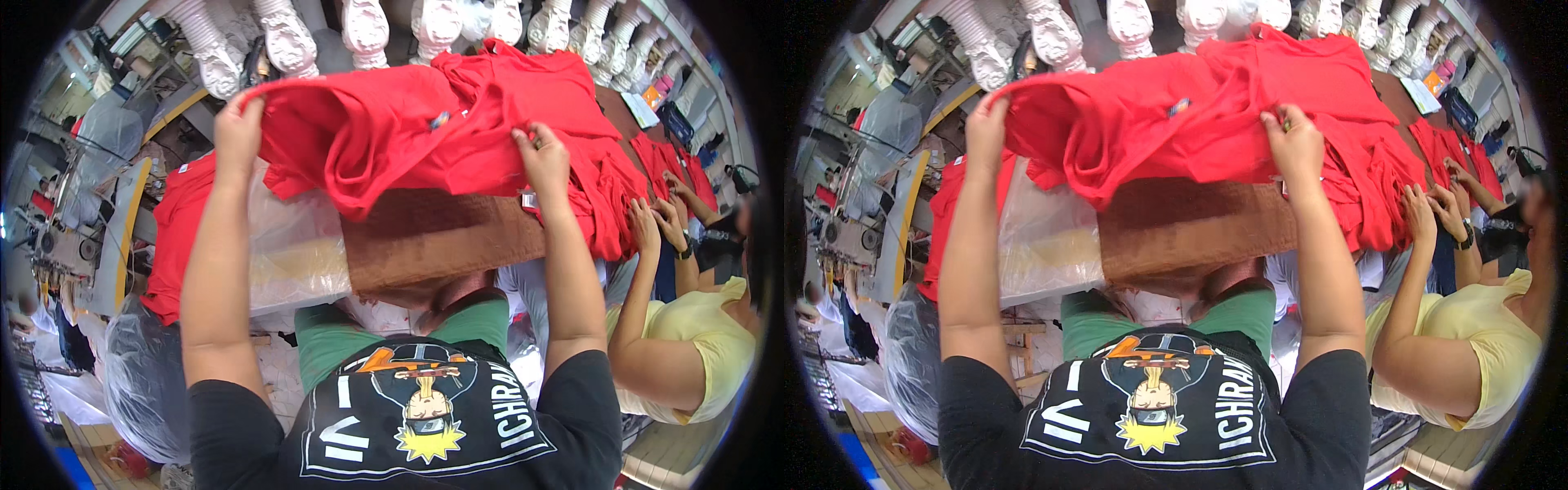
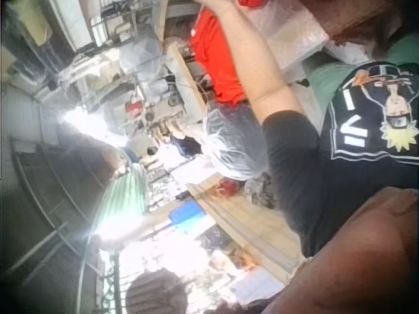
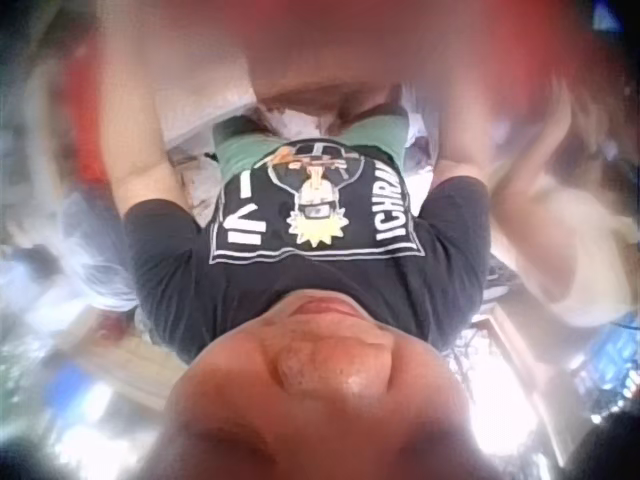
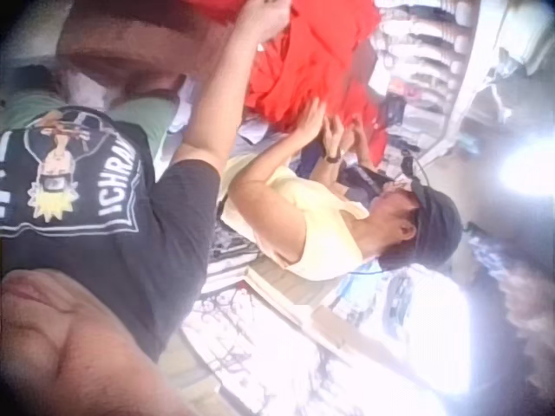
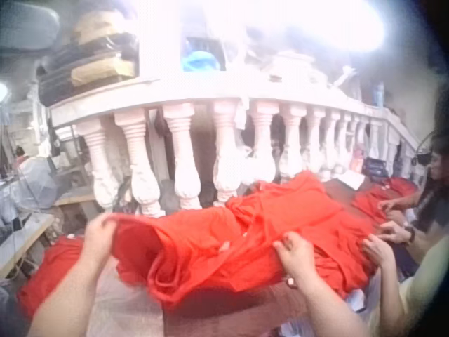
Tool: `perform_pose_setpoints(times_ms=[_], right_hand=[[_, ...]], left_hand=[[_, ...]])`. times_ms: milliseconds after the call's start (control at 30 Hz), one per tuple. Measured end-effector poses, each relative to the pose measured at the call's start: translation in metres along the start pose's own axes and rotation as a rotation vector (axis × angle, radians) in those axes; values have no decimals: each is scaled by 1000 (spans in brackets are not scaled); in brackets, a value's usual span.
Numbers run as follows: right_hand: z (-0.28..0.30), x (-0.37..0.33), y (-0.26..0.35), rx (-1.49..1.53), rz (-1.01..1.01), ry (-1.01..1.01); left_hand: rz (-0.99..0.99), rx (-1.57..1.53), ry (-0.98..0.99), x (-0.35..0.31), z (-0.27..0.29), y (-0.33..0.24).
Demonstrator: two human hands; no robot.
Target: The person trims loose threads from a red shirt using small shears and handles several other shirts from a pile on the table.
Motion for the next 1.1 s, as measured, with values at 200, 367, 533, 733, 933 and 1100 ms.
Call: perform_pose_setpoints(times_ms=[200,367,533,733,933,1100], right_hand=[[40,40,48,-10,97,-39],[38,53,75,-251,244,51],[100,74,123,-197,267,-142],[115,76,133,-90,280,-150],[165,81,139,315,134,-264],[206,89,161,706,191,-281]], left_hand=[[-2,235,-80,27,62,-35],[-88,451,-105,41,106,-37],[-201,825,-335,17,137,-138],[-59,1137,-102,6,147,-130],[-204,1083,-249,-19,162,-153],[196,626,-125,-6,202,-140]])
Point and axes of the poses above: each hand's wrist, its own x-axis towards the middle knuckle, its own z-axis out of the back of the hand, y = z × x, the point moved 8 cm from there along x, towards the middle knuckle, and after that the axes turned 11 degrees about z, right-handed, at the moved point
